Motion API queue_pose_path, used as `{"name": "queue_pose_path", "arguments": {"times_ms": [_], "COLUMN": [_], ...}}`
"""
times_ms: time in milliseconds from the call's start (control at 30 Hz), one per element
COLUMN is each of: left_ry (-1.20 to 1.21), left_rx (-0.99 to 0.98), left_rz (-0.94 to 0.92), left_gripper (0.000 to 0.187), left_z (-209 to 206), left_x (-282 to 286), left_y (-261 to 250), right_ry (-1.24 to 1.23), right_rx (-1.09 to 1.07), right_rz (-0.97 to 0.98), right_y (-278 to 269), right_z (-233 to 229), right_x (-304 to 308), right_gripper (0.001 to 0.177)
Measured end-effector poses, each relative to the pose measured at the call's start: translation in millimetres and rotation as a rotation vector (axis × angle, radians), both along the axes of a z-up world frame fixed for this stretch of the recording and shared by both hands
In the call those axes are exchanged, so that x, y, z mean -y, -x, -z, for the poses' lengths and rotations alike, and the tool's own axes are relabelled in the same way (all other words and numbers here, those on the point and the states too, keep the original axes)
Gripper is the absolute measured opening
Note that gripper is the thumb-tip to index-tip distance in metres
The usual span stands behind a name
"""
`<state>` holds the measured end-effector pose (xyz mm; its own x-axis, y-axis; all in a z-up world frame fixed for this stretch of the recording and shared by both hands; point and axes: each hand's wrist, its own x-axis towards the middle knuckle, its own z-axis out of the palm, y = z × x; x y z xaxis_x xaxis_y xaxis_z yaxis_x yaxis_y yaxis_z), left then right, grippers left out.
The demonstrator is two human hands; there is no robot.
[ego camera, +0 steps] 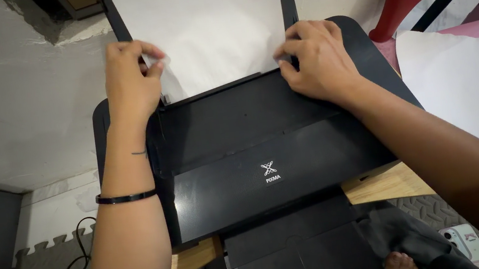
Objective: The person repeatedly picks up sheets of white paper from a nearby stack and places them into the top input tray of a Pigma printer. They align each sheet before insertion and continue this process for the duration of the clip.
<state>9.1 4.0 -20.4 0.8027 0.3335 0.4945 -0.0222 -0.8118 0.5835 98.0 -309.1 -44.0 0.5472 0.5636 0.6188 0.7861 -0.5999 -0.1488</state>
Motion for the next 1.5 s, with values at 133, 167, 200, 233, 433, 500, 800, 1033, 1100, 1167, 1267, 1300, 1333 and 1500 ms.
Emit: {"name": "queue_pose_path", "arguments": {"times_ms": [133, 167, 200, 233, 433, 500, 800, 1033, 1100, 1167, 1267, 1300, 1333, 1500], "left_ry": [0.068, 0.065, 0.061, 0.058, 0.091, 0.008, -0.277, -0.193, -0.212, -0.230, -0.247, -0.243, -0.240, -0.213], "left_rx": [0.122, 0.123, 0.124, 0.126, 0.037, 0.076, 0.353, 0.316, 0.311, 0.316, 0.327, 0.316, 0.305, 0.264], "left_rz": [0.046, 0.042, 0.038, 0.033, -0.018, -0.047, 0.298, 0.769, 0.834, 0.880, 0.906, 0.903, 0.901, 0.817], "left_gripper": [0.016, 0.016, 0.017, 0.018, 0.018, 0.024, 0.024, 0.015, 0.015, 0.015, 0.015, 0.014, 0.014, 0.009], "left_z": [1, 1, 1, 1, 0, 1, -7, -19, -21, -22, -26, -27, -27, -30], "left_x": [-2, -3, -3, -3, -1, 0, 54, 137, 150, 159, 162, 161, 159, 157], "left_y": [-2, -2, -3, -3, -3, -1, 3, 26, 31, 34, 33, 32, 31, 32], "right_ry": [-0.067, -0.077, -0.086, -0.073, -0.030, -0.053, -0.468, 0.034, 0.082, 0.163, 0.282, 0.292, 0.303, 0.267], "right_rx": [-0.105, -0.103, -0.101, -0.095, -0.076, -0.078, -0.599, -0.563, -0.615, -0.675, -0.726, -0.717, -0.709, -0.755], "right_rz": [-0.040, -0.047, -0.054, -0.057, -0.047, -0.050, 0.001, 0.330, 0.319, 0.358, 0.458, 0.465, 0.472, 0.468], "right_y": [-3, -5, -6, -7, -8, -8, -26, 12, 27, 41, 49, 52, 54, 54], "right_z": [-1, 0, 0, 1, 3, 2, -25, 15, 34, 45, 54, 57, 59, 52], "right_x": [4, 4, 4, 3, 4, 5, 83, 215, 235, 249, 249, 247, 244, 237], "right_gripper": [0.031, 0.031, 0.031, 0.030, 0.029, 0.030, 0.032, 0.045, 0.054, 0.061, 0.067, 0.068, 0.069, 0.057]}}
